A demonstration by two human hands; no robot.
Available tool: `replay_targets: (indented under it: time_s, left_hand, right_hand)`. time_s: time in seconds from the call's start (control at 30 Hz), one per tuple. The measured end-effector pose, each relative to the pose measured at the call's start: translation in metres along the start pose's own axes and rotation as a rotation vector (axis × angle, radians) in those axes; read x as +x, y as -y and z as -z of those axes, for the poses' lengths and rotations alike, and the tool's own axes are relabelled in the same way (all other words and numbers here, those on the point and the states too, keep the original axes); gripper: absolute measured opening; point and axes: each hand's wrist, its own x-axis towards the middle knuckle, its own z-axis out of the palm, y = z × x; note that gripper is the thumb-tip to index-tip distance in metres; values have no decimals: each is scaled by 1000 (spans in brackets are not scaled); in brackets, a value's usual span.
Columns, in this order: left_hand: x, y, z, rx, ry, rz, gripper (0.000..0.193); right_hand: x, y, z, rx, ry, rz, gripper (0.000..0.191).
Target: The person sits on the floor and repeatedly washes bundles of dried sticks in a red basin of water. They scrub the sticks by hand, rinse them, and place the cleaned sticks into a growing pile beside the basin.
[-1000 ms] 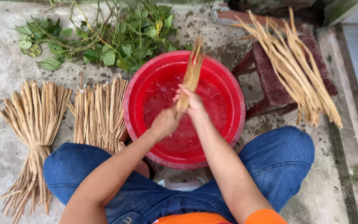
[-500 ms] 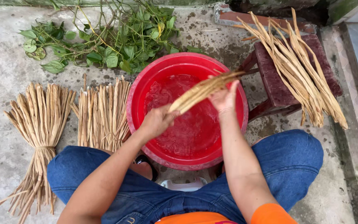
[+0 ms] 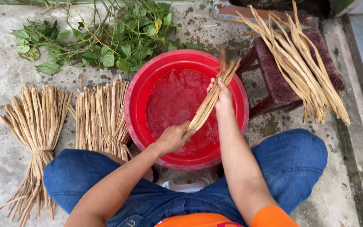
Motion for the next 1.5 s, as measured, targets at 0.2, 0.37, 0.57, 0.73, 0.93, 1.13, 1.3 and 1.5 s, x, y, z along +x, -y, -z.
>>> replay_targets:
  time_s: [0.2,0.37,0.57,0.73,0.93,1.13,1.3,1.5]
  left_hand:
    - [43,43,-2,-357,-52,104,43]
    - [77,68,-23,-603,-324,259,49]
    - [69,120,-52,-304,-64,771,51]
    - [90,132,-47,-674,-132,582,72]
    - [114,108,-86,-391,93,698,58]
    - [102,83,-114,278,675,353,55]
    - [104,69,-125,378,706,256,40]
    - [105,45,-104,490,611,45,34]
  right_hand:
    - [-14,-1,-40,-292,275,-4,64]
    - [-4,-30,2,-789,91,-226,82]
    - [-32,-70,116,-877,-533,-636,74]
    - [-28,-93,123,-907,-878,-201,60]
    - [-20,-155,80,-1069,-126,-412,51]
    - [-28,-151,103,-1239,-71,-546,55]
    - [-35,-130,120,-723,-210,-671,43]
    - [6,-84,103,-322,-82,-744,23]
